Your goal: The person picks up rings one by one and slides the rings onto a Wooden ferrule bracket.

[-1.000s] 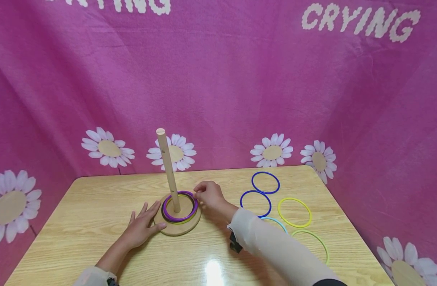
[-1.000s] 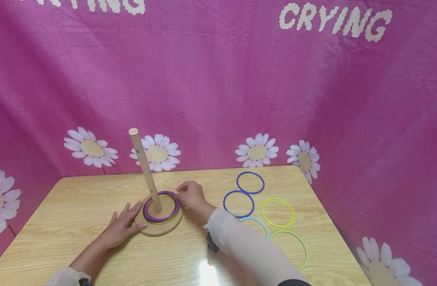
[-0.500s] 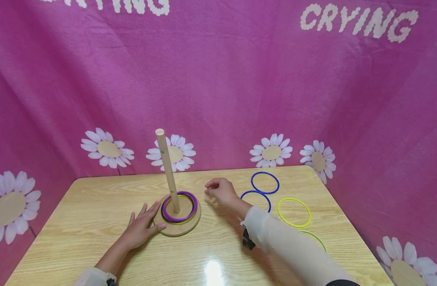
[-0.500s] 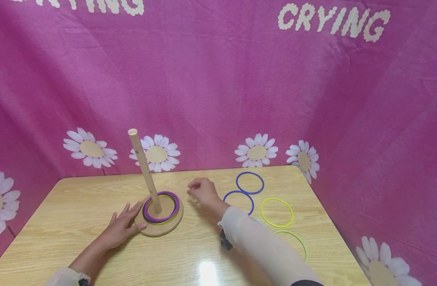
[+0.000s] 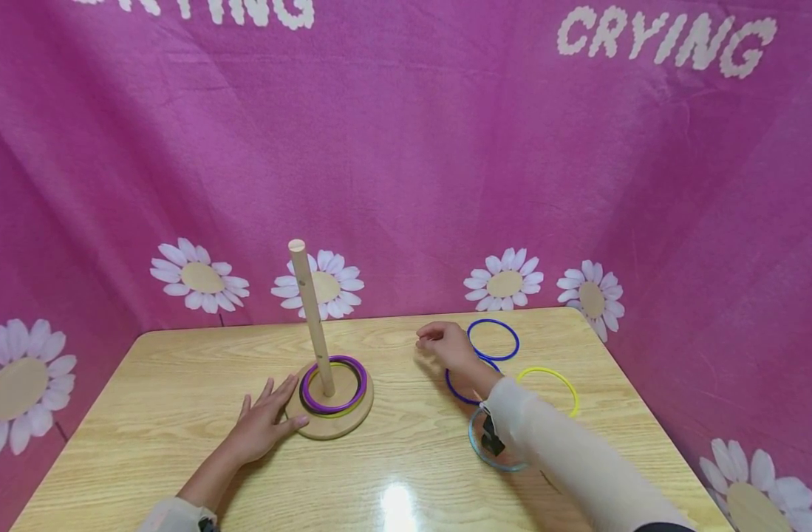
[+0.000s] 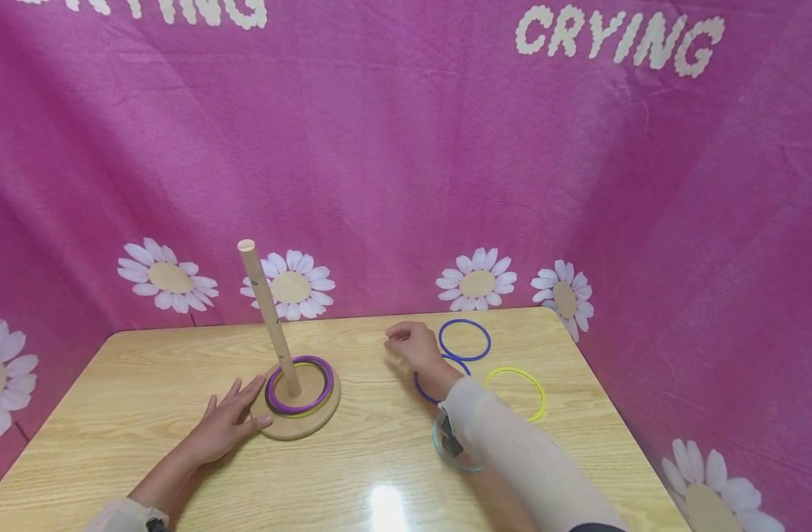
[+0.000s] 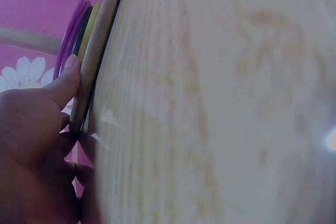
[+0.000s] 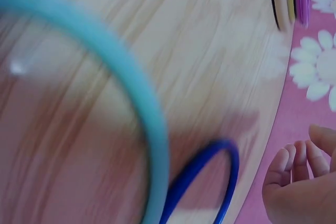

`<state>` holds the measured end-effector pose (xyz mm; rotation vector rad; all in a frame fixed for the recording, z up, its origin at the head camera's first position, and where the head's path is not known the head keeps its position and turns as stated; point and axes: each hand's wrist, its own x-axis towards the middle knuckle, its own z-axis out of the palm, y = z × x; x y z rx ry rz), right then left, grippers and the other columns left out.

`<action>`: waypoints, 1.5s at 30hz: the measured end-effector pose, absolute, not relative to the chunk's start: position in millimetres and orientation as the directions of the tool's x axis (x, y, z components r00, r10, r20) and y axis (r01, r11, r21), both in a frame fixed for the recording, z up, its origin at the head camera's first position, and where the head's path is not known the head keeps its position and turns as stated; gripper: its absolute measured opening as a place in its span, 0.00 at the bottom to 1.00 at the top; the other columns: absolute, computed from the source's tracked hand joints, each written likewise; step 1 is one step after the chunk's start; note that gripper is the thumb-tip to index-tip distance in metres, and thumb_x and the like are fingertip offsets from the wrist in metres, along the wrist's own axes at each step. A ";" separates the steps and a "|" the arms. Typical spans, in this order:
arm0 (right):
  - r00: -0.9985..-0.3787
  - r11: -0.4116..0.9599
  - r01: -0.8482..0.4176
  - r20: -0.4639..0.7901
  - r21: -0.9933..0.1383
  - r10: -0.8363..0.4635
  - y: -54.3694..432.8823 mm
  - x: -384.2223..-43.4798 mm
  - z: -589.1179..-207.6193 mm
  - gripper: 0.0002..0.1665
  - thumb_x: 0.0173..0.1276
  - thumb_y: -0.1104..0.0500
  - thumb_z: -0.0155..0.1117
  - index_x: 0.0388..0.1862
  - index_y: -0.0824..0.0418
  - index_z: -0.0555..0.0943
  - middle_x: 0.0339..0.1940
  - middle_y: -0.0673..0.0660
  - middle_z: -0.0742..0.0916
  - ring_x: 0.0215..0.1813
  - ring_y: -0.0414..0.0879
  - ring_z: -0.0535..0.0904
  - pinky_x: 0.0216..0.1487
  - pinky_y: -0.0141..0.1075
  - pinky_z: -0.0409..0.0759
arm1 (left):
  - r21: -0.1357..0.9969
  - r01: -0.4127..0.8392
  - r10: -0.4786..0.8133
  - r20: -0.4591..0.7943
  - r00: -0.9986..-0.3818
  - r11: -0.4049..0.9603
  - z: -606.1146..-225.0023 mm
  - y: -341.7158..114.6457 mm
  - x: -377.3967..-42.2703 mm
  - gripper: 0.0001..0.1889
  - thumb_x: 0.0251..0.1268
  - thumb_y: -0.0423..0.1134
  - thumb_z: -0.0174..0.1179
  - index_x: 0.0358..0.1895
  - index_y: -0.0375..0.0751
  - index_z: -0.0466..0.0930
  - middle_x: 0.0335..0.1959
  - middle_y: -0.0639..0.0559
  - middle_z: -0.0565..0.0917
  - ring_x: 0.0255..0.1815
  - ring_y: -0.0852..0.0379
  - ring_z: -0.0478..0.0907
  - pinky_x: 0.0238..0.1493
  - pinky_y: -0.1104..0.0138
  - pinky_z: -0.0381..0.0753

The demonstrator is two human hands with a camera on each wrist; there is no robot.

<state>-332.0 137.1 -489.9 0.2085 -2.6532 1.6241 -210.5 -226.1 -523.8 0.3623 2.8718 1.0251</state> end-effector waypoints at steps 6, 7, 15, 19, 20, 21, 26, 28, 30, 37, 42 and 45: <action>-0.994 0.466 -0.101 0.075 -0.879 -0.074 165.8 -338.9 -489.4 0.13 0.67 0.68 0.70 0.49 0.73 0.85 0.38 0.59 0.91 0.40 0.42 0.84 0.42 0.29 0.78 | 0.636 0.193 0.244 0.008 -0.970 0.747 -522.6 -225.8 -210.2 0.46 0.71 0.57 0.63 0.82 0.38 0.53 0.83 0.39 0.55 0.83 0.28 0.39 0.73 0.28 0.24; -0.995 0.474 -0.096 0.072 -0.875 -0.068 170.6 -339.8 -489.3 0.13 0.67 0.68 0.70 0.50 0.72 0.85 0.39 0.59 0.91 0.41 0.43 0.85 0.43 0.29 0.78 | 0.638 0.193 0.246 0.007 -0.969 0.746 -522.2 -225.7 -209.9 0.46 0.71 0.57 0.63 0.82 0.38 0.53 0.83 0.39 0.55 0.83 0.28 0.39 0.73 0.28 0.23; -0.995 0.549 -0.096 0.092 -0.830 -0.035 207.5 -347.4 -487.7 0.16 0.68 0.65 0.71 0.52 0.72 0.85 0.43 0.62 0.91 0.47 0.52 0.87 0.44 0.31 0.81 | 0.638 0.196 0.251 0.004 -0.968 0.745 -521.0 -225.7 -209.5 0.46 0.71 0.57 0.63 0.83 0.38 0.53 0.83 0.39 0.55 0.83 0.28 0.38 0.73 0.27 0.24; -0.997 0.576 -0.063 0.081 -0.815 0.005 225.8 -352.6 -491.3 0.16 0.69 0.64 0.70 0.53 0.70 0.86 0.44 0.61 0.91 0.45 0.49 0.86 0.41 0.30 0.81 | 0.638 0.189 0.250 -0.006 -0.968 0.746 -521.7 -225.7 -210.5 0.46 0.71 0.58 0.63 0.83 0.38 0.53 0.83 0.40 0.55 0.83 0.29 0.38 0.73 0.28 0.24; -0.997 0.580 -0.052 0.079 -0.813 0.021 229.9 -353.6 -492.4 0.16 0.68 0.64 0.71 0.53 0.69 0.86 0.44 0.60 0.91 0.46 0.49 0.86 0.42 0.31 0.81 | 0.639 0.187 0.250 -0.009 -0.968 0.746 -521.9 -225.7 -210.6 0.46 0.72 0.58 0.62 0.83 0.38 0.53 0.83 0.40 0.55 0.83 0.29 0.38 0.73 0.28 0.24; -0.996 0.585 -0.046 0.079 -0.810 0.032 233.9 -354.4 -493.1 0.16 0.68 0.64 0.71 0.53 0.69 0.86 0.45 0.61 0.91 0.47 0.51 0.86 0.44 0.33 0.82 | 0.639 0.184 0.251 -0.014 -0.968 0.747 -521.9 -225.8 -210.8 0.46 0.72 0.58 0.62 0.83 0.38 0.52 0.83 0.40 0.54 0.83 0.29 0.38 0.73 0.28 0.24; -0.994 0.610 -0.011 0.077 -0.792 0.081 251.8 -356.9 -494.7 0.17 0.69 0.63 0.71 0.55 0.70 0.85 0.50 0.65 0.89 0.55 0.59 0.84 0.58 0.46 0.80 | 0.640 0.179 0.249 -0.020 -0.968 0.747 -522.1 -226.2 -210.8 0.46 0.72 0.57 0.62 0.83 0.39 0.52 0.83 0.41 0.54 0.83 0.29 0.38 0.73 0.28 0.24; -0.993 0.615 0.011 0.062 -0.788 0.097 257.8 -356.7 -494.3 0.18 0.70 0.63 0.69 0.56 0.70 0.84 0.52 0.66 0.88 0.58 0.61 0.82 0.61 0.50 0.79 | 0.642 0.180 0.250 -0.018 -0.968 0.745 -522.0 -226.3 -210.6 0.46 0.72 0.57 0.63 0.83 0.39 0.53 0.83 0.41 0.54 0.83 0.29 0.38 0.73 0.28 0.24; -0.992 0.618 0.037 0.044 -0.785 0.116 263.2 -355.9 -493.6 0.20 0.71 0.63 0.68 0.58 0.70 0.83 0.54 0.68 0.87 0.59 0.61 0.81 0.63 0.52 0.78 | 0.642 0.184 0.250 -0.012 -0.968 0.744 -522.1 -226.2 -210.5 0.46 0.72 0.57 0.63 0.83 0.39 0.53 0.83 0.41 0.55 0.83 0.29 0.38 0.73 0.28 0.25; -0.981 0.599 0.144 -0.033 -0.788 0.193 275.4 -354.8 -494.8 0.23 0.73 0.64 0.64 0.65 0.71 0.78 0.64 0.70 0.82 0.65 0.63 0.76 0.67 0.52 0.76 | 0.633 0.189 0.252 -0.011 -0.968 0.751 -522.5 -226.5 -210.6 0.46 0.72 0.58 0.62 0.83 0.37 0.53 0.83 0.40 0.55 0.83 0.28 0.39 0.73 0.27 0.25; -0.969 0.586 0.204 -0.075 -0.784 0.236 281.9 -356.0 -498.1 0.25 0.71 0.67 0.63 0.66 0.70 0.77 0.66 0.69 0.80 0.64 0.62 0.74 0.69 0.52 0.75 | 0.639 0.173 0.248 -0.029 -0.968 0.750 -521.5 -226.0 -210.5 0.46 0.72 0.58 0.62 0.83 0.38 0.52 0.83 0.41 0.54 0.83 0.29 0.37 0.73 0.28 0.24; -0.964 0.595 0.225 -0.087 -0.771 0.251 285.9 -357.9 -501.3 0.25 0.70 0.68 0.64 0.66 0.69 0.77 0.64 0.69 0.81 0.63 0.61 0.75 0.68 0.51 0.76 | 0.636 0.170 0.247 -0.033 -0.969 0.753 -521.4 -226.0 -210.7 0.46 0.72 0.58 0.62 0.83 0.39 0.52 0.84 0.41 0.54 0.83 0.29 0.37 0.73 0.28 0.23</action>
